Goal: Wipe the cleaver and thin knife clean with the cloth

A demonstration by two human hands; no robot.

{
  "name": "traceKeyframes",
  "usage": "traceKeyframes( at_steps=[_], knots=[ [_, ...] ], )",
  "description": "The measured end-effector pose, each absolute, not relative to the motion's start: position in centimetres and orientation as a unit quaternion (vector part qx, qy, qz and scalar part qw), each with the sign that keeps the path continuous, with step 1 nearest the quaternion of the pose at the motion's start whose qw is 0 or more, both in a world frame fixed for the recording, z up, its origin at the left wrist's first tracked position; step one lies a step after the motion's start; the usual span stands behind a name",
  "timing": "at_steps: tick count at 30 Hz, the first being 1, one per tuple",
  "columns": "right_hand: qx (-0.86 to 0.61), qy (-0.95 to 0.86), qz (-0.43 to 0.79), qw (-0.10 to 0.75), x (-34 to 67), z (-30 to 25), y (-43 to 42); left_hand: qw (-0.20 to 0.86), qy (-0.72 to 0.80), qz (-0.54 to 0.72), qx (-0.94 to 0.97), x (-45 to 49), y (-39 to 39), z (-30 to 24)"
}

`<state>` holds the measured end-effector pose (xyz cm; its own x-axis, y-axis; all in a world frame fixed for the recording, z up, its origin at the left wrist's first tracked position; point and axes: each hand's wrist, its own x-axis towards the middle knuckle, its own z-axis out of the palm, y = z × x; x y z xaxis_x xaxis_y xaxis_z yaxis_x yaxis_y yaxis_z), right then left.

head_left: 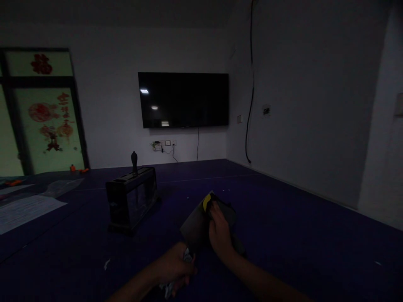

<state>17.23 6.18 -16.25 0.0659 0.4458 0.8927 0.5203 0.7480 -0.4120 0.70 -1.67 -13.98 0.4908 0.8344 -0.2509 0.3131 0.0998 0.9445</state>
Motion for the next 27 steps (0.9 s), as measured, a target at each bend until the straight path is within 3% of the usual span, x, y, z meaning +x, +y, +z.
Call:
traceKeyframes(
  at_steps=[8,18,27],
  knots=[
    [-0.383,-0.662,-0.032,0.643,17.7,-16.9,6.9,0.580,0.461,0.233,0.630,0.9,-1.8,-14.0],
    [-0.257,-0.740,-0.117,0.610,16.9,-15.4,5.2,0.590,0.451,0.229,0.630,0.9,-1.8,-14.0],
    [-0.324,-0.711,-0.070,0.620,17.2,-15.9,6.0,0.581,0.467,0.210,0.632,0.9,-1.7,-13.7]
  ],
)
